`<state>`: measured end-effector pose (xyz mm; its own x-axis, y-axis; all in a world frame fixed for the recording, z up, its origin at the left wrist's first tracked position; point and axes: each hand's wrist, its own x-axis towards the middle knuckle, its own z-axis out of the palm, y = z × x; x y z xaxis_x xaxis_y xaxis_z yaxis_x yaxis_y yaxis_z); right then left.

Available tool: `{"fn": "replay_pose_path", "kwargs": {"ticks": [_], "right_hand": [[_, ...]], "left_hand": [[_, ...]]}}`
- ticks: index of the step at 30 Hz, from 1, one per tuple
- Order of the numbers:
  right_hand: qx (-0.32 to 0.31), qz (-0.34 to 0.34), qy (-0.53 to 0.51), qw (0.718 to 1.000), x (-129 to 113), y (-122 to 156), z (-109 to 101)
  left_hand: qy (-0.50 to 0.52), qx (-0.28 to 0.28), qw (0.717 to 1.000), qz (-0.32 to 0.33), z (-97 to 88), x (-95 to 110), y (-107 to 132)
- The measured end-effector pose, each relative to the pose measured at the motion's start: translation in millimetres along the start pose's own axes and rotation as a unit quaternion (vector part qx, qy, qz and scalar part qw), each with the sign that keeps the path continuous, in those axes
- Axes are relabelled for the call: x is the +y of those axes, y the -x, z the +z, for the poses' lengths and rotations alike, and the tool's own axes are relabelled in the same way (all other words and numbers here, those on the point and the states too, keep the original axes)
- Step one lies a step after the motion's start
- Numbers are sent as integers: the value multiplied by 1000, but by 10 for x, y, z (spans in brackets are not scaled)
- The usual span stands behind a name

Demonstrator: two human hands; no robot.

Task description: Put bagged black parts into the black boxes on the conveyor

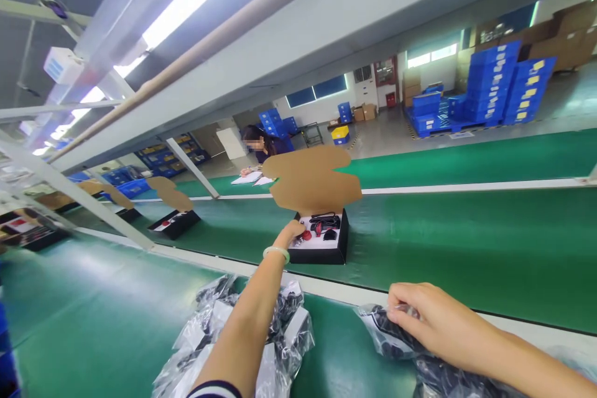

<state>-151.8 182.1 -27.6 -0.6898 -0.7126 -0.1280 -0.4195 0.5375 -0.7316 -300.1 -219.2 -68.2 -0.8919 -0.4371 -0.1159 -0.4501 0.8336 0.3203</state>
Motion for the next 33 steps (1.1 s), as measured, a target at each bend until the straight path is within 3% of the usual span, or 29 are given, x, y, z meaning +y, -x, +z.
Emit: {"fn": "replay_pose_path", "kwargs": {"ticks": [5, 8, 14, 17, 19, 22, 25, 27, 30, 33], "right_hand": [[18, 12, -85, 996, 20, -47, -137], [24, -14, -162, 986, -169, -282, -244], [131, 10, -324, 937, -781, -1333, -448], [101, 54, -333, 936, -773, -1738, -497], [64, 89, -307, 946, -619, -1767, -478], [2, 105, -259, 960, -293, -1402, -389], [-54, 87, -193, 976, 18, -720, -355], [-72, 65, -77, 992, 160, -208, -405], [-52, 74, 54, 994, 191, 526, -532], [-22, 92, 46, 994, 79, 1128, -670]], "left_hand": [[-36, 11, 981, 192, -103, -116, 407], [-56, -31, 959, 274, -36, -224, 626], [-97, -79, 944, 306, 166, -153, 688], [-104, -81, 935, 328, 220, -83, 691], [-104, -77, 932, 338, 259, -53, 718], [-98, -64, 929, 351, 320, -3, 759], [-86, -37, 928, 360, 323, 88, 741], [-78, 10, 932, 353, 268, 177, 698], [-56, 109, 930, 345, 146, 347, 622], [-8, 130, 907, 400, 104, 574, 521]]}}
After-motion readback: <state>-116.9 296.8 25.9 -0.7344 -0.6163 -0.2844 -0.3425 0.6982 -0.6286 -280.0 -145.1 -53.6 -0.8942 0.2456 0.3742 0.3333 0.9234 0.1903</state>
